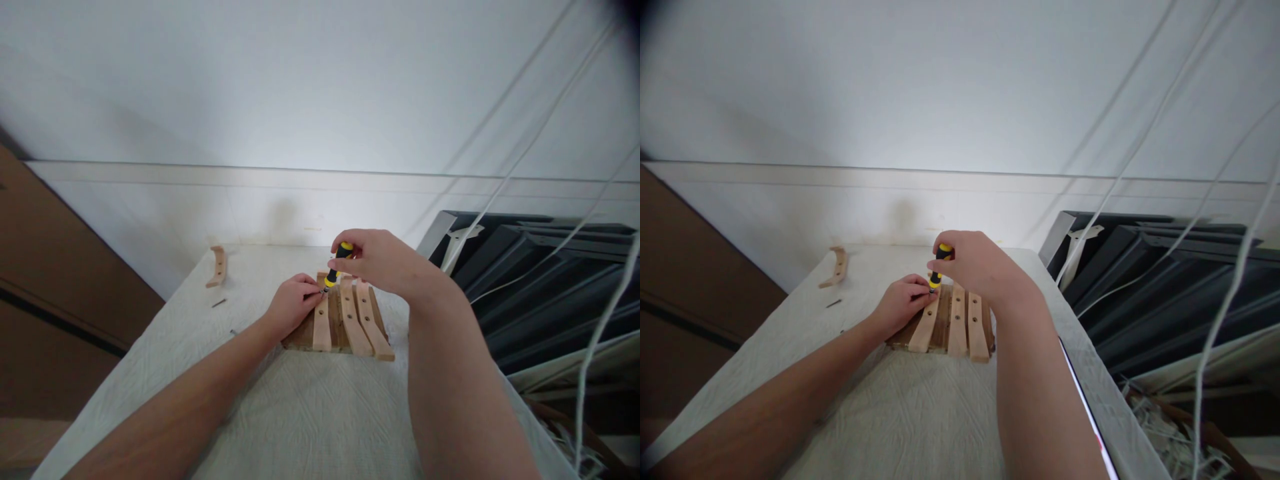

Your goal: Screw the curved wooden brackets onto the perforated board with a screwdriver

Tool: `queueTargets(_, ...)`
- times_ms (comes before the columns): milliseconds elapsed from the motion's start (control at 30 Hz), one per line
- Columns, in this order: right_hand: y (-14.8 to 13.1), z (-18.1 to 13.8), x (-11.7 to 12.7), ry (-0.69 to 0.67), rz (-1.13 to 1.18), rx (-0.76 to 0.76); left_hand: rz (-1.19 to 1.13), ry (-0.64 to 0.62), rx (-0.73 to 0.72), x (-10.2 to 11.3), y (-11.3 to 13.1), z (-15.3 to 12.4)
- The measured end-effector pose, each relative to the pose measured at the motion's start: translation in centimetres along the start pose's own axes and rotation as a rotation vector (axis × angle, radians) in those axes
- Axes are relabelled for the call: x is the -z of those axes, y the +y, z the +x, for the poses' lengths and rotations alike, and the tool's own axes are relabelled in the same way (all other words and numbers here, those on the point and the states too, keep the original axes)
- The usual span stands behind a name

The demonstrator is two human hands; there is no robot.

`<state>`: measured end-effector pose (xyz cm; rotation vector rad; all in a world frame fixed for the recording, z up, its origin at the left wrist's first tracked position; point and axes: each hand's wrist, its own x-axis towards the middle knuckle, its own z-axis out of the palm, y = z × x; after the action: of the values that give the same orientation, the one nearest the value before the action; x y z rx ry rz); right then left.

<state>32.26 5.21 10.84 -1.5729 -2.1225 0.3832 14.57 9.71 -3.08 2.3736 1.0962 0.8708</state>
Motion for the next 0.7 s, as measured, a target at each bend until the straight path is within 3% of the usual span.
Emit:
queueTargets(233, 0.29, -0.06, 0.08, 0.044, -0.016, 0.023, 0.046, 0.025, 0.011, 0.08, 0.27, -0.1)
queueTargets(700, 0.79, -0.24, 0.23, 0.079, 0.008, 0.026, 0.124, -0.019, -0.176, -0.15, 0.0, -0.15)
